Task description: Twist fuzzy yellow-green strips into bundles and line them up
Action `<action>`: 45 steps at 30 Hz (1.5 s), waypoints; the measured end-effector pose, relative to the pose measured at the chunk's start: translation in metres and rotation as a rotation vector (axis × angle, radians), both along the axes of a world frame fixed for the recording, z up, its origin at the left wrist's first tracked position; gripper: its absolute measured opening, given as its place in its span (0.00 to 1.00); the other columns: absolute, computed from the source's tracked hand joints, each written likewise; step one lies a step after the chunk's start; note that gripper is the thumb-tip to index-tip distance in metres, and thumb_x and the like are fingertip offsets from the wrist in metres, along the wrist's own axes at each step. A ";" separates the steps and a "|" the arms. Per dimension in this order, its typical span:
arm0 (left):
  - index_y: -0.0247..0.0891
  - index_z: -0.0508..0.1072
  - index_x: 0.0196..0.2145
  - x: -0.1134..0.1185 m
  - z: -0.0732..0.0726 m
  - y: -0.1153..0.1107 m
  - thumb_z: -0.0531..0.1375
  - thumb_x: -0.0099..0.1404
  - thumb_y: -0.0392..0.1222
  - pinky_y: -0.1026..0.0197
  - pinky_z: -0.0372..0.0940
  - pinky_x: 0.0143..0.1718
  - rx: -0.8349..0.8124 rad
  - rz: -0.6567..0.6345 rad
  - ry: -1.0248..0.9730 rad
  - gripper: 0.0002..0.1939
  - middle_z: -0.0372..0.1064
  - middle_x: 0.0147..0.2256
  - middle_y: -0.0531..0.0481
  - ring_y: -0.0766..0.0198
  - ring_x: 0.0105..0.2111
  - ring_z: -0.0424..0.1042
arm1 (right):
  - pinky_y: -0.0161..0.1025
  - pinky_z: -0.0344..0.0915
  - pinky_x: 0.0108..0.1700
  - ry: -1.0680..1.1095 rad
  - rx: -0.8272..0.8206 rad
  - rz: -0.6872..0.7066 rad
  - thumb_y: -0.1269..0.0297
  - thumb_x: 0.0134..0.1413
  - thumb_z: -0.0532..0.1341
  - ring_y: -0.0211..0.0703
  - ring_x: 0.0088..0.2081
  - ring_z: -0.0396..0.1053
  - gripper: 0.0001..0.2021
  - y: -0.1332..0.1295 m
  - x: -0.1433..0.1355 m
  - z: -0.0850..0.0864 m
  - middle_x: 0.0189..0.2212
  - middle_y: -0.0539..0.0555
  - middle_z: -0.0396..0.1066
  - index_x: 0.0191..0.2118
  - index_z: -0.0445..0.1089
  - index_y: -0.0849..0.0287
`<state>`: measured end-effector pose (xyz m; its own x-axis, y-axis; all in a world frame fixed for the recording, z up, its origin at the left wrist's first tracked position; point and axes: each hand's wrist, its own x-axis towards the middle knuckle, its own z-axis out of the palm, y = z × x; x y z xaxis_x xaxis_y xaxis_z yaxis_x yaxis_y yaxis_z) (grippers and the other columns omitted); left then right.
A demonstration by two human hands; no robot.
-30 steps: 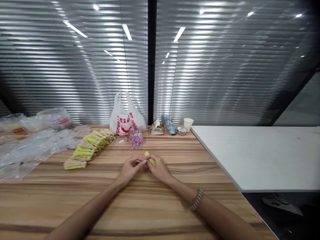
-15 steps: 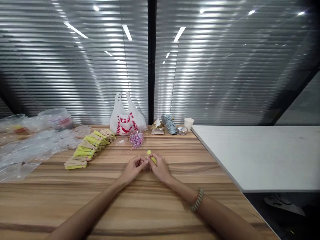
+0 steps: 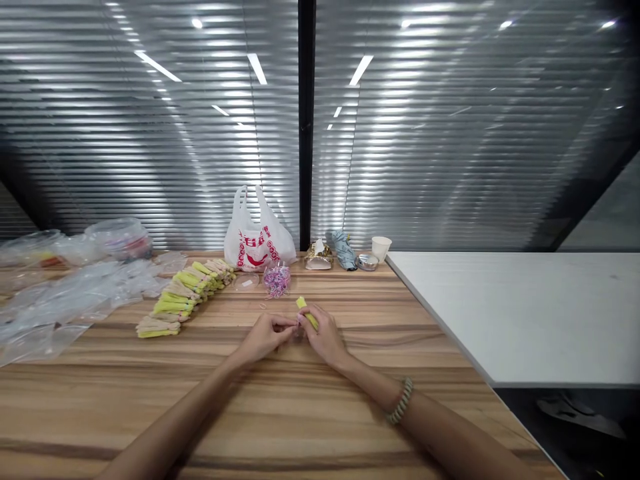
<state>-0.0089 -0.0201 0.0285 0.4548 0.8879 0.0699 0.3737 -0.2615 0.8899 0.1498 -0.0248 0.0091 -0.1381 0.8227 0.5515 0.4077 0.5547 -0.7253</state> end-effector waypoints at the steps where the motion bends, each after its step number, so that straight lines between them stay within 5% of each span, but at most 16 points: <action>1: 0.34 0.75 0.37 0.000 0.000 0.000 0.56 0.55 0.47 0.68 0.54 0.16 0.017 0.015 0.005 0.17 0.71 0.21 0.50 0.71 0.15 0.59 | 0.34 0.58 0.39 -0.002 0.008 0.011 0.66 0.54 0.52 0.39 0.34 0.65 0.07 0.000 0.000 0.001 0.29 0.51 0.68 0.31 0.67 0.58; 7: 0.37 0.77 0.33 0.004 -0.004 -0.001 0.56 0.55 0.43 0.63 0.62 0.32 0.180 0.065 0.000 0.12 0.75 0.30 0.47 0.61 0.29 0.71 | 0.33 0.59 0.37 0.023 0.011 0.053 0.68 0.52 0.54 0.38 0.34 0.66 0.07 0.001 0.001 0.000 0.30 0.51 0.71 0.32 0.69 0.58; 18: 0.40 0.77 0.33 0.003 -0.011 0.000 0.58 0.53 0.43 0.62 0.62 0.35 0.174 0.067 0.025 0.11 0.75 0.32 0.49 0.58 0.32 0.71 | 0.35 0.64 0.33 0.079 -0.157 0.060 0.65 0.50 0.55 0.40 0.29 0.69 0.10 0.007 0.002 -0.007 0.30 0.52 0.74 0.35 0.72 0.59; 26: 0.31 0.75 0.38 -0.001 -0.013 0.005 0.58 0.52 0.50 0.67 0.54 0.19 0.005 0.290 -0.071 0.21 0.66 0.14 0.53 0.70 0.14 0.59 | 0.31 0.60 0.17 0.214 -0.245 0.066 0.61 0.53 0.52 0.31 0.13 0.59 0.13 0.008 0.001 -0.010 0.30 0.53 0.73 0.39 0.69 0.60; 33: 0.34 0.73 0.41 -0.006 -0.010 0.005 0.61 0.50 0.50 0.65 0.61 0.28 -0.072 0.217 -0.185 0.22 0.74 0.26 0.48 0.67 0.22 0.67 | 0.29 0.58 0.16 0.185 -0.206 0.136 0.62 0.55 0.50 0.29 0.13 0.59 0.11 0.006 0.001 -0.008 0.29 0.51 0.71 0.38 0.67 0.58; 37: 0.35 0.73 0.41 -0.007 -0.011 0.007 0.63 0.47 0.49 0.61 0.64 0.33 -0.148 0.282 -0.272 0.24 0.74 0.36 0.44 0.63 0.28 0.70 | 0.28 0.57 0.15 0.192 -0.206 0.176 0.62 0.56 0.49 0.28 0.13 0.59 0.11 0.004 0.001 -0.007 0.30 0.51 0.71 0.41 0.64 0.58; 45: 0.35 0.74 0.39 -0.007 -0.013 0.008 0.64 0.47 0.47 0.58 0.64 0.40 -0.119 0.275 -0.323 0.21 0.74 0.36 0.45 0.58 0.36 0.71 | 0.28 0.58 0.15 0.177 -0.271 0.248 0.64 0.54 0.51 0.28 0.12 0.58 0.17 0.002 -0.001 -0.005 0.31 0.51 0.72 0.51 0.57 0.57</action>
<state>-0.0156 -0.0125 0.0155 0.1722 0.9833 0.0592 0.1130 -0.0794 0.9904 0.1487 -0.0225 0.0043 -0.2733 0.8949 0.3528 0.1413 0.4001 -0.9055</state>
